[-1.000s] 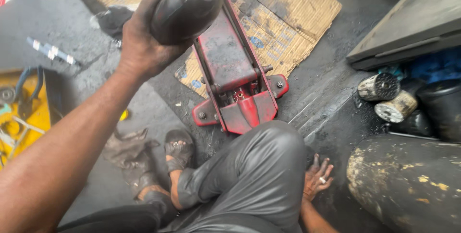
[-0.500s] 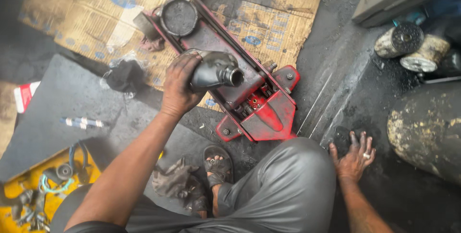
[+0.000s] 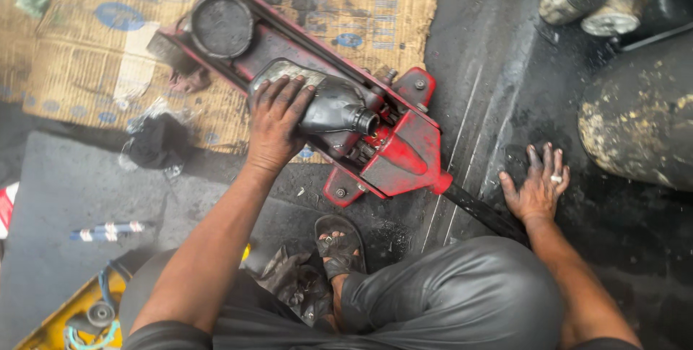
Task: The person wipes a hydraulic floor jack with a cloth, pours oil from a black container into a port on the jack, and inserts a small plug. The person then pumps the jack handle to operate the lift mechanism.
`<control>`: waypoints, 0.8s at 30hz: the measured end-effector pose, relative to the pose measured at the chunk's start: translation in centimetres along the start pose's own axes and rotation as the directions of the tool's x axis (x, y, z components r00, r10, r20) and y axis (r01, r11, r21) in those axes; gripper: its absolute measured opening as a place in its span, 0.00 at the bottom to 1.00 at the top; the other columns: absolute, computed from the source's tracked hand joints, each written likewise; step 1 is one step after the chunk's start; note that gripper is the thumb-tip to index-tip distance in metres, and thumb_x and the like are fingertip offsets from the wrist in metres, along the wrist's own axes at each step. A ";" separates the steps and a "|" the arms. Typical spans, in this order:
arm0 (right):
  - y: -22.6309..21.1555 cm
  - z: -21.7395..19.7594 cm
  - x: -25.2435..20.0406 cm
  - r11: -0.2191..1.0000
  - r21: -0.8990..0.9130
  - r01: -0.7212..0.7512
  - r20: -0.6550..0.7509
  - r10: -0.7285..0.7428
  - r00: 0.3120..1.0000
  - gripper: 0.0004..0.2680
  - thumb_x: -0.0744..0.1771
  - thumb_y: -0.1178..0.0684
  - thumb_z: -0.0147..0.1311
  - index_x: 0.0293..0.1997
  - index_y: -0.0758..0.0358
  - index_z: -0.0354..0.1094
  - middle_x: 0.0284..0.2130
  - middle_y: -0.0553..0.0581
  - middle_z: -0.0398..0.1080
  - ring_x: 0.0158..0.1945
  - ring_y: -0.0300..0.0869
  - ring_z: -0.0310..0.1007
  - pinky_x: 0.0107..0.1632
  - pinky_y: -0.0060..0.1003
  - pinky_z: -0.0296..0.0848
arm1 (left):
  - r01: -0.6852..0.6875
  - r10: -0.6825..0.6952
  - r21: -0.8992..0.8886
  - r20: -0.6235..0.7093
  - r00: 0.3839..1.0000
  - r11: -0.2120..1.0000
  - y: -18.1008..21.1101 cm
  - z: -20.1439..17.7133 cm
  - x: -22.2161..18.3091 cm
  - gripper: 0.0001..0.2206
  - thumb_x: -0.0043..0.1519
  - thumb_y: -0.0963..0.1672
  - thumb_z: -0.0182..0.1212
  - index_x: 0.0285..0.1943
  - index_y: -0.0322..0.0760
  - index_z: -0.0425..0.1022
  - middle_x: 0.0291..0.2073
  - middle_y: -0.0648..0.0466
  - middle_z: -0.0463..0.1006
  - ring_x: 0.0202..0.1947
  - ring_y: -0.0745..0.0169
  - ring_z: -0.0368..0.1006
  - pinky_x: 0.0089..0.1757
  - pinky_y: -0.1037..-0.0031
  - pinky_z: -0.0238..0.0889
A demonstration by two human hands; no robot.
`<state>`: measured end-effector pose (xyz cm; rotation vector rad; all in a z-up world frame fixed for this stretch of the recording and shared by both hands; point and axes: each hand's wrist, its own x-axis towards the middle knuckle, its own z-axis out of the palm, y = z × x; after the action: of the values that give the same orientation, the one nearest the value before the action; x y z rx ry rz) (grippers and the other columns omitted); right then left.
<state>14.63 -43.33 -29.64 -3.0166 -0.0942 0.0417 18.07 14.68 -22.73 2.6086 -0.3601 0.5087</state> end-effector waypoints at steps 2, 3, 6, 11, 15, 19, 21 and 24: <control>0.3 0.3 0.1 1.000 -0.025 -0.019 0.024 0.020 1.000 0.35 0.66 0.26 0.46 0.78 0.57 0.49 0.78 0.67 0.42 0.82 0.60 0.31 0.76 0.64 0.30 | -0.030 0.030 0.000 0.007 1.000 1.000 -0.2 0.3 0.4 0.37 0.46 0.41 0.74 0.70 0.44 0.69 0.68 0.51 0.70 0.69 0.45 0.63 0.68 0.47 0.51; 0.4 0.5 -0.2 0.999 -0.037 -0.030 0.038 0.031 0.999 0.34 0.66 0.26 0.46 0.78 0.57 0.49 0.78 0.66 0.42 0.82 0.60 0.31 0.76 0.64 0.29 | -0.044 0.044 -0.022 0.015 0.999 0.999 -0.2 0.4 0.5 0.38 0.45 0.43 0.75 0.70 0.43 0.69 0.68 0.49 0.70 0.69 0.43 0.63 0.67 0.46 0.51; 1.0 0.5 -0.3 0.999 -0.026 -0.038 0.076 0.039 0.996 0.35 0.67 0.25 0.42 0.79 0.58 0.46 0.78 0.67 0.38 0.81 0.60 0.28 0.76 0.65 0.27 | -0.080 0.079 0.022 0.025 0.997 0.997 -0.1 1.0 0.6 0.36 0.48 0.44 0.76 0.70 0.44 0.69 0.69 0.50 0.70 0.70 0.44 0.63 0.69 0.47 0.49; 1.0 0.7 -0.1 0.996 -0.035 -0.077 0.156 0.081 0.984 0.36 0.66 0.22 0.36 0.79 0.56 0.41 0.78 0.67 0.33 0.81 0.58 0.21 0.75 0.64 0.23 | -0.098 0.096 0.040 0.052 0.994 0.994 -0.1 1.4 0.3 0.36 0.48 0.45 0.77 0.70 0.44 0.70 0.68 0.49 0.70 0.69 0.43 0.62 0.68 0.46 0.48; 0.9 0.2 0.7 0.994 -0.054 -0.093 0.177 0.101 0.979 0.36 0.65 0.22 0.34 0.79 0.53 0.39 0.78 0.65 0.30 0.80 0.58 0.18 0.75 0.63 0.21 | -0.083 0.076 0.088 0.076 0.994 0.993 0.3 1.5 0.8 0.37 0.46 0.44 0.75 0.70 0.47 0.70 0.68 0.50 0.70 0.69 0.45 0.62 0.69 0.47 0.47; 0.7 0.5 1.0 0.995 -0.053 -0.086 0.181 0.094 0.979 0.36 0.66 0.22 0.33 0.79 0.53 0.37 0.78 0.65 0.28 0.80 0.59 0.17 0.74 0.64 0.21 | -0.096 0.090 0.081 0.076 0.993 0.992 0.1 1.8 -0.1 0.35 0.49 0.43 0.72 0.70 0.49 0.70 0.69 0.51 0.70 0.70 0.44 0.61 0.69 0.47 0.46; 0.6 0.5 0.5 0.995 -0.066 -0.070 0.186 0.082 0.979 0.36 0.66 0.23 0.31 0.80 0.54 0.35 0.77 0.66 0.27 0.79 0.59 0.17 0.74 0.65 0.22 | -0.098 0.090 0.099 0.083 0.992 0.990 -0.1 2.0 -0.9 0.33 0.52 0.43 0.68 0.71 0.50 0.70 0.69 0.52 0.69 0.70 0.46 0.61 0.69 0.48 0.45; 0.3 -0.2 1.3 0.985 -0.162 -0.053 0.232 0.090 0.969 0.35 0.67 0.23 0.32 0.79 0.54 0.34 0.77 0.67 0.27 0.79 0.61 0.19 0.73 0.64 0.25 | -0.110 0.100 0.127 0.082 0.992 0.986 -0.3 2.6 -0.7 0.29 0.57 0.43 0.63 0.72 0.51 0.70 0.70 0.53 0.69 0.70 0.48 0.60 0.70 0.49 0.44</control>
<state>15.93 -43.55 -29.46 -3.1549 -0.0100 0.4238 18.26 13.85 -25.29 2.7526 -0.5068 0.4855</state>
